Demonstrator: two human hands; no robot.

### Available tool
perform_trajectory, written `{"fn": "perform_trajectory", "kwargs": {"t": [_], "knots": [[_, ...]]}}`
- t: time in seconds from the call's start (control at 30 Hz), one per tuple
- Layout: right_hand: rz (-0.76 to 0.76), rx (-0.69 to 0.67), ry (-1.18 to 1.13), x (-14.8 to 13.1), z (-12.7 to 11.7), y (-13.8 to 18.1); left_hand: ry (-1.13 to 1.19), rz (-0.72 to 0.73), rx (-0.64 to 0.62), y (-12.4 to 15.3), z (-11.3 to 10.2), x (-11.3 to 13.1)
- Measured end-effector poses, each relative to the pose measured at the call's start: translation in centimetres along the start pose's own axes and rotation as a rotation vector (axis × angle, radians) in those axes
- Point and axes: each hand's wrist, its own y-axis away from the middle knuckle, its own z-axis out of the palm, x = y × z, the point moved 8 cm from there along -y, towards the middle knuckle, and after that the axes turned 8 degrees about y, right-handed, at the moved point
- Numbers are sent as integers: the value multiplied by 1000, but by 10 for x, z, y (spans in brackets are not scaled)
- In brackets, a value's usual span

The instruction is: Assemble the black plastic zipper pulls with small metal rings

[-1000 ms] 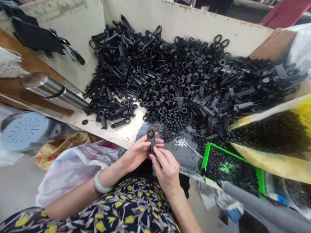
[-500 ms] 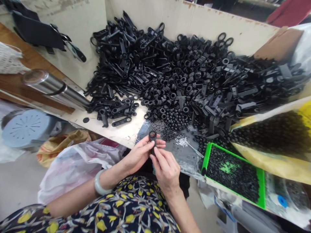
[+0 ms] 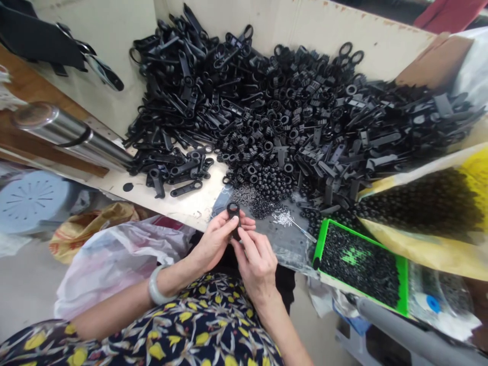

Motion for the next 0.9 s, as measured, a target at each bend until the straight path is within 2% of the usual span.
{"fn": "perform_trajectory", "kwargs": {"t": [0.13, 0.23, 0.33, 0.43, 0.53, 0.8, 0.9], "knots": [[401, -118, -260, 30, 15, 7, 10, 29, 40, 2, -4, 10], [568, -282, -537, 36, 42, 11, 0, 54, 9, 6, -3, 17], [565, -338, -689, 32, 58, 7, -21, 80, -11, 11, -5, 22], [527, -402, -698, 26, 69, 4, -8, 52, 20, 13, -14, 19], [572, -455, -748, 22, 79, 7, -16, 35, 61, 15, -25, 15], [662, -398, -749, 8, 83, 18, -58, 109, 94, 19, -37, 15], [550, -368, -639, 8, 73, 14, -103, 118, 16, 20, -39, 21]]}}
